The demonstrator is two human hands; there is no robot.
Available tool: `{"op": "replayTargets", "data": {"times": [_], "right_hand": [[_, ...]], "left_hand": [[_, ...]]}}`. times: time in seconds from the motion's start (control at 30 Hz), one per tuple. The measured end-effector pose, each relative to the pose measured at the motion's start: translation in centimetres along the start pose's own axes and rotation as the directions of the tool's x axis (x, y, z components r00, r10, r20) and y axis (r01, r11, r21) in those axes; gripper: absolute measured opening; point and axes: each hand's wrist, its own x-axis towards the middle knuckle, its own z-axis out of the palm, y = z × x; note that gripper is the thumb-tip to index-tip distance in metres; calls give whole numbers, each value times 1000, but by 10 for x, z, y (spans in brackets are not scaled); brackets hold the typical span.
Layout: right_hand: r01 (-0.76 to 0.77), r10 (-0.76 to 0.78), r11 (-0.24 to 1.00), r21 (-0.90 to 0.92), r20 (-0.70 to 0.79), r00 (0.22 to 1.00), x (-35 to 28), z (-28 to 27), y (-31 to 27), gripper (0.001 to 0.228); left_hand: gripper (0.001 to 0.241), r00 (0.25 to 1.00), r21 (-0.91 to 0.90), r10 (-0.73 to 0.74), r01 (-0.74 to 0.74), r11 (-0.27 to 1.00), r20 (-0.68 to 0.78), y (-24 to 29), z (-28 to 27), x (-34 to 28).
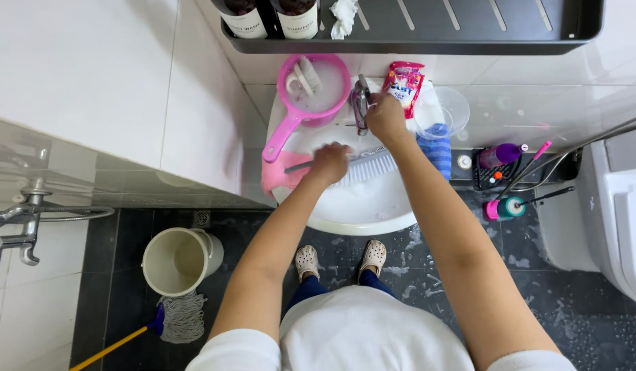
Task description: The person scrubs the toilet bowl, seat, and tank with a brush and a pink scoop. They then rinse the brush and scoop at the sink, scrub the wall tiles, and wash their hands and the cleaning tools.
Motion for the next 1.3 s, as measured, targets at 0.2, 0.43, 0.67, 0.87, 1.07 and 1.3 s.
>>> {"op": "replayTargets", "data": {"times": [0.2,0.43,0.67,0.87,1.07,1.3], "right_hand": [[-65,72,983,173,-38,997,-26,9,-19,48],[-41,77,989,144,-252,965,-123,39,19,50],[-339,339,938,77,20,941,-191,55,20,36],[-377,372,922,88,66,926,-218,30,2,30],[-329,329,928,175,34,944,-227,11,-8,27],[-215,209,957,194,51,976,-258,-25,4,23]], "left_hand": [[24,991,365,-91,47,930,102,-50,-5,-29],[33,981,87,-119,107,990,151,4,-101,-60],[32,991,166,-32,10,986,131,-6,-109,-66],[31,986,152,-32,8,988,162,-3,-104,-96],[33,988,116,-102,88,989,117,9,-111,-136],[29,987,95,-159,159,983,-5,28,-80,-153]]}}
